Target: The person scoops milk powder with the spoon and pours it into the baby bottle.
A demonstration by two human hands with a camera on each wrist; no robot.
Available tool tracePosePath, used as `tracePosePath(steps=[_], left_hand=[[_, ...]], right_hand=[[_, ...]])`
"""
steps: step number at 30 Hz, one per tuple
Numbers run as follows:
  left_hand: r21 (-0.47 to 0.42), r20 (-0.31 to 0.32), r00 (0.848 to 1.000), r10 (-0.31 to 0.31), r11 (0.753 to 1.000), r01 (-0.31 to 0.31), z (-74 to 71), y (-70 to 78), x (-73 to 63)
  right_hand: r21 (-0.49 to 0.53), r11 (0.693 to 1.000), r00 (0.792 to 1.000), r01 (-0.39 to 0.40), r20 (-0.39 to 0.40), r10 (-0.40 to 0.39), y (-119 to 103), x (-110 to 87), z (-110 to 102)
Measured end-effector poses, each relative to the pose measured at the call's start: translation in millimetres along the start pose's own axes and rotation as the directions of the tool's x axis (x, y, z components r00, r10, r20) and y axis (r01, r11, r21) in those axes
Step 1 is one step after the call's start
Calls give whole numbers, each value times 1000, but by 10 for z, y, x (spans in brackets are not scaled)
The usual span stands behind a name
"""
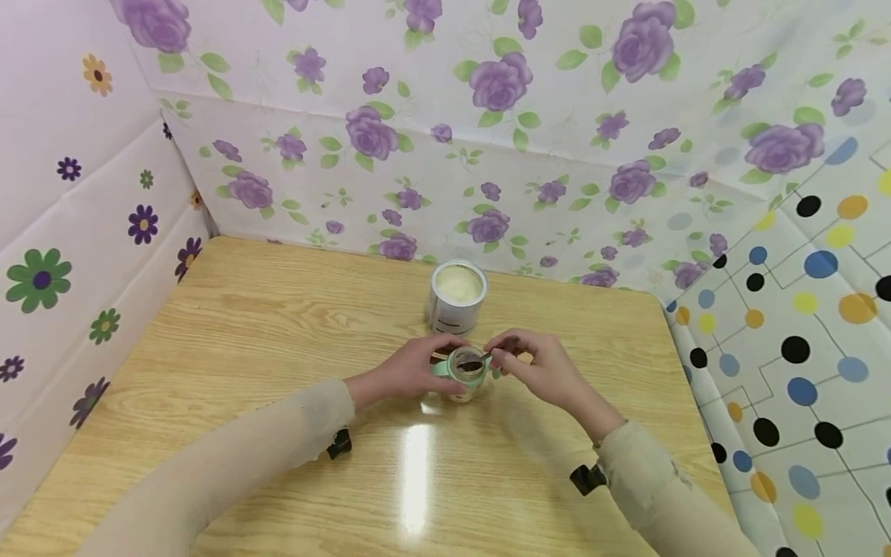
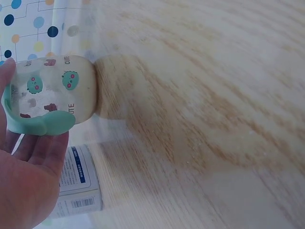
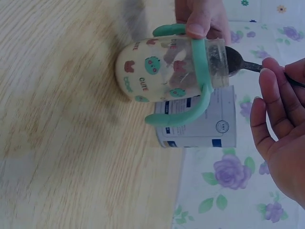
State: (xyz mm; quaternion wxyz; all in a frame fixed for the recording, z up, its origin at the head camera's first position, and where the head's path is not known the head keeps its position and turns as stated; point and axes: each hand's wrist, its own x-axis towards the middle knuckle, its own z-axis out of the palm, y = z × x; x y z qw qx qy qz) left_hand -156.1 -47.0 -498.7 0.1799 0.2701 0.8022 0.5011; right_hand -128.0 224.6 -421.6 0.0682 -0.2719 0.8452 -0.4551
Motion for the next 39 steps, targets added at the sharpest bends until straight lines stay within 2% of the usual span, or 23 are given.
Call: tracePosePath(steps=[10, 14, 17, 19, 20, 22, 23, 24, 25, 27, 29, 31, 32, 34, 39], left_hand=[[25, 1, 1000, 0, 1000, 0, -1, 9, 31], [25, -1, 1000, 0, 1000, 0, -4, 19, 29], [16, -2, 1000, -4, 1000, 4, 6, 15, 32], [5, -1, 1000, -4, 1000, 4, 15, 9, 32], [1, -1, 1000, -5, 1000, 5, 19, 3, 33], [-6, -3, 1000, -3, 1000, 3, 28, -10, 31], [-9, -2, 1000, 0, 1000, 0, 32, -16, 31], [-10, -3, 1000, 2, 1000, -2, 37, -25, 30], [-8, -4, 1000, 4, 1000, -4, 38, -27, 33], [-5, -5, 1000, 6, 1000, -6, 38, -28, 36], [0, -9, 1000, 6, 1000, -6, 38, -30, 39], [1, -11, 1000, 4, 1000, -4, 37, -26, 37], [3, -12, 1000, 2, 1000, -2, 38, -24, 35], [6, -13, 1000, -5, 1000, 5, 41, -19, 31], [2, -12, 1000, -13, 1000, 13, 56, -7, 31]], right_hand=[[11, 1000, 999, 24, -32, -23, -29, 17, -26], [117, 993, 995, 9, -96, 2, -15, 33, -53], [251, 968, 984, -13, -167, 57, 3, 42, -109], [399, 917, 972, -21, -205, 111, 11, 47, -160], [476, 880, 968, -17, -214, 134, 10, 55, -186], [627, 779, 958, -14, -214, 189, 14, 78, -240], [696, 718, 954, -12, -207, 217, 13, 93, -267], [751, 661, 949, -11, -199, 243, 13, 114, -294], [786, 618, 945, -9, -195, 263, 11, 139, -322], [831, 557, 938, -6, -188, 291, 19, 205, -376], [852, 523, 931, 2, -192, 310, 29, 297, -413], [856, 517, 925, 7, -202, 321, 51, 410, -432], [852, 524, 923, 6, -206, 324, 69, 469, -434], [837, 548, 919, -1, -215, 329, 117, 588, -426], [775, 628, 916, -64, -204, 345, 304, 832, -383]])
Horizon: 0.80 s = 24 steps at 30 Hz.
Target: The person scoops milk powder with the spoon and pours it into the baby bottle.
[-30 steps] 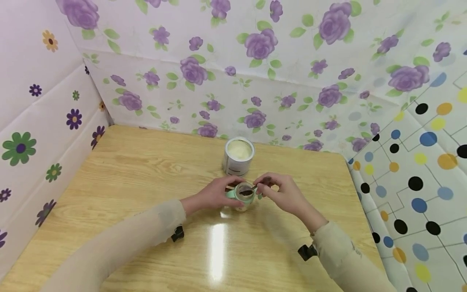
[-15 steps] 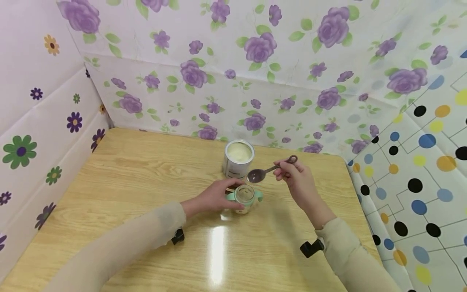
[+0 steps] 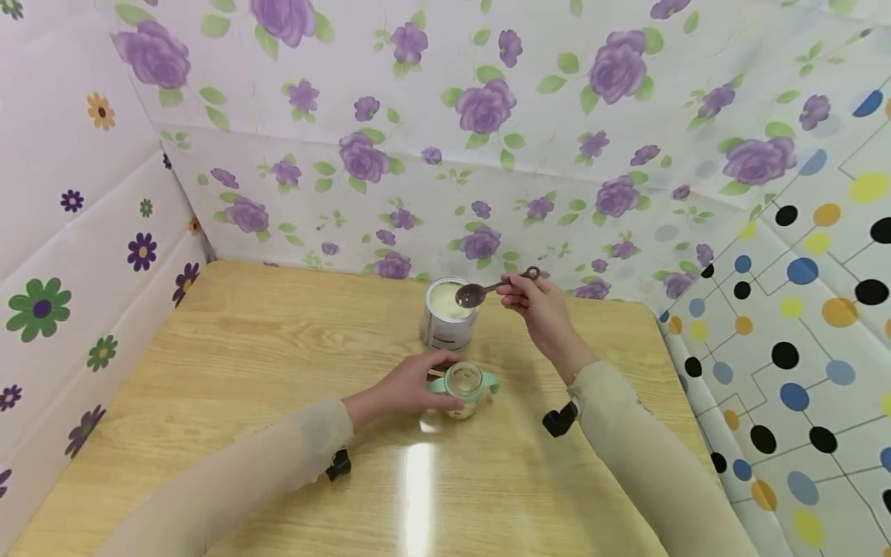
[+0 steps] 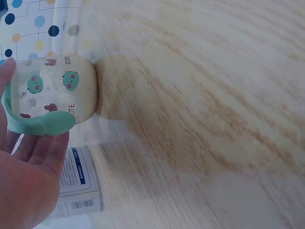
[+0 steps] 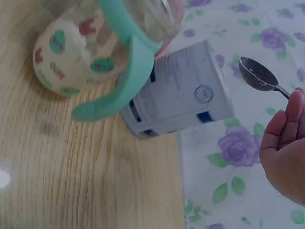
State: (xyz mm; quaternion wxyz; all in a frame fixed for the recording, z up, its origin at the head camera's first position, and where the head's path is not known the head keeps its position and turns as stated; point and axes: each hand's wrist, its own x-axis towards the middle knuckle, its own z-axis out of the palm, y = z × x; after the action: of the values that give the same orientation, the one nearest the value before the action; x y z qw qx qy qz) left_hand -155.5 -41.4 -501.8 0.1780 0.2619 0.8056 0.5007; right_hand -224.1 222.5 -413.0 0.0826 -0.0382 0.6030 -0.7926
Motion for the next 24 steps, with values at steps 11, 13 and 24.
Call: tracePosePath(steps=[11, 13, 24], left_hand=[[-24, -3, 999, 37, 999, -37, 5, -8, -7], [-15, -4, 999, 39, 999, -39, 2, -3, -8], [-19, 0, 1000, 30, 999, -30, -38, 10, 2]], right_hand=[[-154, 987, 998, -55, 0, 56, 309, 315, -49], [-199, 979, 999, -49, 5, 51, 340, 332, -47], [-411, 911, 999, -37, -7, 37, 352, 348, -97]])
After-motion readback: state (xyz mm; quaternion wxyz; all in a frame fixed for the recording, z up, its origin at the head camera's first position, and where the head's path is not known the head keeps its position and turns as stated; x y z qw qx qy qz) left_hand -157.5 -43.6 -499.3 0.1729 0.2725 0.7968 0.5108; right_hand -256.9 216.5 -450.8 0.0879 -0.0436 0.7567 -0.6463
